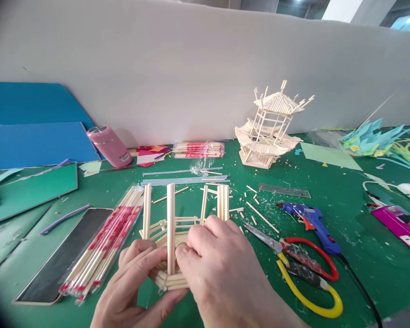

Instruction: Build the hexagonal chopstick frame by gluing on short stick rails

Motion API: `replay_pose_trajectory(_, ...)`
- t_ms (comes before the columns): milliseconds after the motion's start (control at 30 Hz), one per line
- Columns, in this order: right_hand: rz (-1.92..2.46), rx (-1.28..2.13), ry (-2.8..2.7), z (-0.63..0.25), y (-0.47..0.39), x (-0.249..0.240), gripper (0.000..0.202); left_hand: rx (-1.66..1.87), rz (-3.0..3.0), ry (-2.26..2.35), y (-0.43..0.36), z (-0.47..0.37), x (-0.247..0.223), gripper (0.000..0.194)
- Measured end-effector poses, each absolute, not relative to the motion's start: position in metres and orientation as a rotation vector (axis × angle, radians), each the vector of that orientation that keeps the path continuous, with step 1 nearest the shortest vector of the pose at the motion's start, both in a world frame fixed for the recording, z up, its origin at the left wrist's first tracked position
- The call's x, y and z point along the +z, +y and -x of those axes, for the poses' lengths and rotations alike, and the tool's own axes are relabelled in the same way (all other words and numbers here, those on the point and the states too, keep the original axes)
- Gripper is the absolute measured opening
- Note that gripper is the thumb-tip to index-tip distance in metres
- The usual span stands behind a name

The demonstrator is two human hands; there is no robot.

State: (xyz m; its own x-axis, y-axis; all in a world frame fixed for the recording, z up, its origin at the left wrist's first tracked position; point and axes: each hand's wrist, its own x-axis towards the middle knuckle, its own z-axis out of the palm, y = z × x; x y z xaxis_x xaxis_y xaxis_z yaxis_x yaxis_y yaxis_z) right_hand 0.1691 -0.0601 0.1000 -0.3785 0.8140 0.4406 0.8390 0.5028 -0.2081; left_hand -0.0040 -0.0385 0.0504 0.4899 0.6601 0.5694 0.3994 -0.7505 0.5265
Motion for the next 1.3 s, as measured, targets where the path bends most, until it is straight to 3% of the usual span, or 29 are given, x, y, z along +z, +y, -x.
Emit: replay_pose_trajectory(1300, 1.323, 0.002, -2.231, -0.1708, -0.0593, 0.0941, 0.019, 1.084, -2.419, 0.899, -0.0362, 0.0070, 0.0502, 0.036)
